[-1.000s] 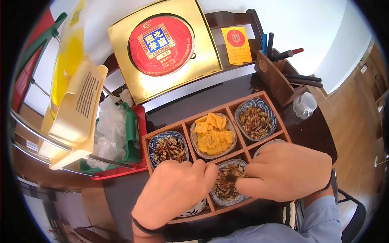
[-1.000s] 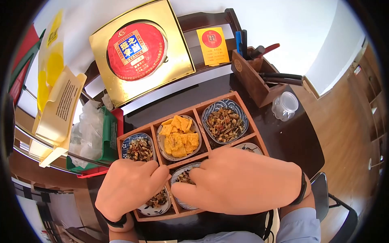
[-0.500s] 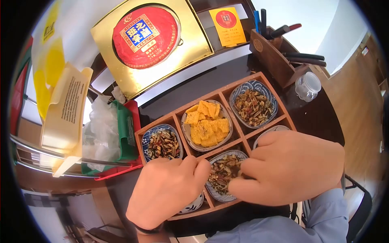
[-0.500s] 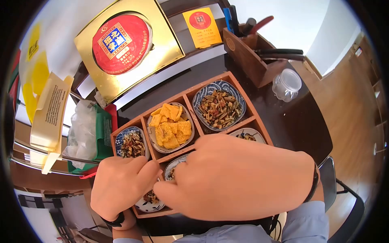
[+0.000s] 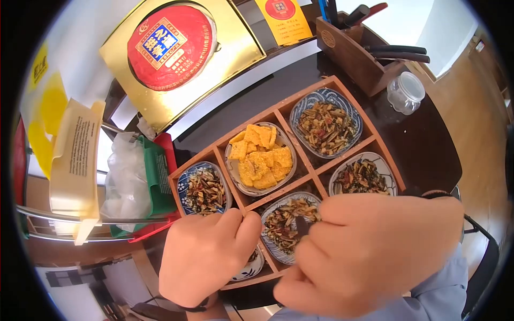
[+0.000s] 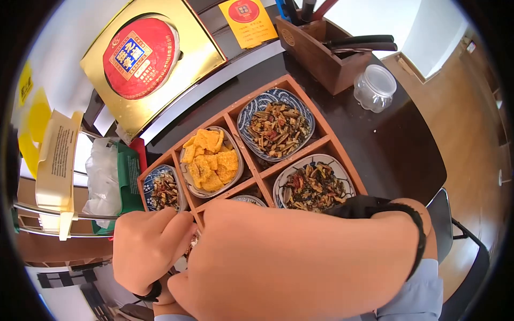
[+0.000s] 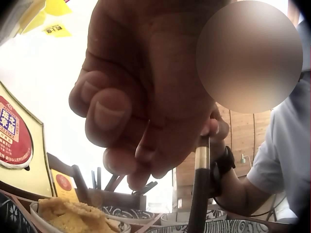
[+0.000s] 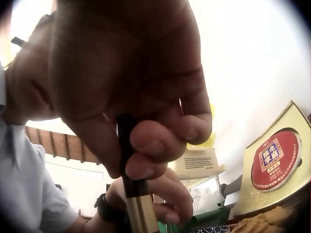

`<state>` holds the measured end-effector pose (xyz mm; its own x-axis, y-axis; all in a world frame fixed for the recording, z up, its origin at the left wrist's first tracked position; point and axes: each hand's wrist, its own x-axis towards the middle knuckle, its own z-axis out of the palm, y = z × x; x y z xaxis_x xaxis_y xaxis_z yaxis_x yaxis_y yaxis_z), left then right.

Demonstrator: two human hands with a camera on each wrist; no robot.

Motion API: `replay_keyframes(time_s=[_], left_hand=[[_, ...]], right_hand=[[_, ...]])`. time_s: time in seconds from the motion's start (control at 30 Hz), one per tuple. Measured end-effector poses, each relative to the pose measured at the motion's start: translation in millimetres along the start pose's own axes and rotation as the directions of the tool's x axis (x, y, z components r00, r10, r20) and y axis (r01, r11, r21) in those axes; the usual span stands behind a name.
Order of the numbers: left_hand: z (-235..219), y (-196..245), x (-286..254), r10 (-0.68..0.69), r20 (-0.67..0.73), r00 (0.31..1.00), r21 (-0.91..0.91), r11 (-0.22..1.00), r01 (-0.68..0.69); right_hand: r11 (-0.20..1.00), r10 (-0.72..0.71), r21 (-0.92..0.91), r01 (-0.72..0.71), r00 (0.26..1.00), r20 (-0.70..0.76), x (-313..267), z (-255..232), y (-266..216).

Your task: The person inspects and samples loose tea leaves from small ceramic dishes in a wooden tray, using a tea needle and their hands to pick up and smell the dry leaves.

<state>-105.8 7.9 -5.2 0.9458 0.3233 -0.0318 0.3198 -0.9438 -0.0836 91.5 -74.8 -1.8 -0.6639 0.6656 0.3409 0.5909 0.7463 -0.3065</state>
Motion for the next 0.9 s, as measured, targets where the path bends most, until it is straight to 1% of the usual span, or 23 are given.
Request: replay_keyframes(time_s=[0.03,0.07,0.13,0.27,0.33,0.37,0.43,0.47,0.53,0.67,0.73,0.77,0.83,0.87,0.9], left_hand=[[-0.2,0.4,-0.2,-0.001,-0.008,1.000,-0.002,1.000,0.001],[0.2,0.5,-0.6,-0.011,-0.010,1.000,0.001,1.000,0.011],[1.4,0.5,-1.5,-0.001,-0.011,1.000,0.009,1.000,0.001],[0.8,1.3,-2.6,0.001,-0.002,1.000,0.016,1.000,-0.001],[2.2,1.8,-4.1,0.000,-0.059,0.998,0.035,0.999,0.002],[2.2,1.8,-4.6,-0.005,-0.060,0.998,0.030,1.000,0.006],[1.1,1.3,-5.2,-0.007,-0.063,0.998,0.031,0.999,0.009],[1.3,1.2,-5.6,-0.011,-0.066,0.998,0.031,0.999,0.013],[1.5,1.0,-5.5,-0.008,-0.049,0.999,0.034,0.999,0.010],[0.1,0.9,-5.6,-0.007,-0.034,0.999,0.037,0.999,0.008],[0.7,0.6,-6.1,-0.003,-0.060,0.998,0.044,0.999,0.006],[1.3,0.6,-6.3,-0.007,-0.061,0.998,0.043,0.999,0.009],[2.5,0.6,-6.1,-0.006,-0.073,0.997,0.029,1.000,0.008],[2.4,0.8,-5.9,-0.006,-0.073,0.997,0.030,1.000,0.009],[2.4,1.1,-5.6,-0.007,-0.070,0.998,0.027,1.000,0.009]], right_hand=[[1.000,-0.013,-0.010,0.012,0.989,-0.148,0.4,-2.0,0.1],[1.000,-0.024,-0.010,0.023,0.989,-0.146,1.6,-3.1,1.6],[0.980,-0.112,-0.169,0.104,0.993,-0.036,3.4,-3.7,5.5],[0.992,-0.087,-0.089,0.087,0.996,-0.004,7.1,3.0,8.5],[0.985,-0.097,-0.150,0.089,0.994,-0.050,6.1,-0.1,7.0],[0.985,-0.099,-0.147,0.092,0.994,-0.044,5.9,-2.6,5.4],[0.990,-0.087,-0.115,0.076,0.992,-0.092,6.2,-7.1,2.0],[0.990,-0.091,-0.116,0.080,0.992,-0.090,6.7,-3.8,2.4],[0.996,-0.094,-0.010,0.094,0.996,0.001,7.8,5.7,5.2],[0.992,-0.125,-0.030,0.124,0.992,-0.019,7.5,6.3,9.3],[0.980,-0.147,-0.151,0.131,0.984,-0.104,4.9,2.7,6.9],[0.980,-0.150,-0.151,0.134,0.983,-0.102,5.3,0.5,5.1],[0.991,-0.120,-0.069,0.115,0.990,-0.075,7.0,-3.7,1.9],[0.991,-0.121,-0.070,0.115,0.990,-0.075,8.2,-0.4,3.1],[0.994,-0.107,-0.038,0.105,0.994,-0.038,9.7,5.8,5.4]])
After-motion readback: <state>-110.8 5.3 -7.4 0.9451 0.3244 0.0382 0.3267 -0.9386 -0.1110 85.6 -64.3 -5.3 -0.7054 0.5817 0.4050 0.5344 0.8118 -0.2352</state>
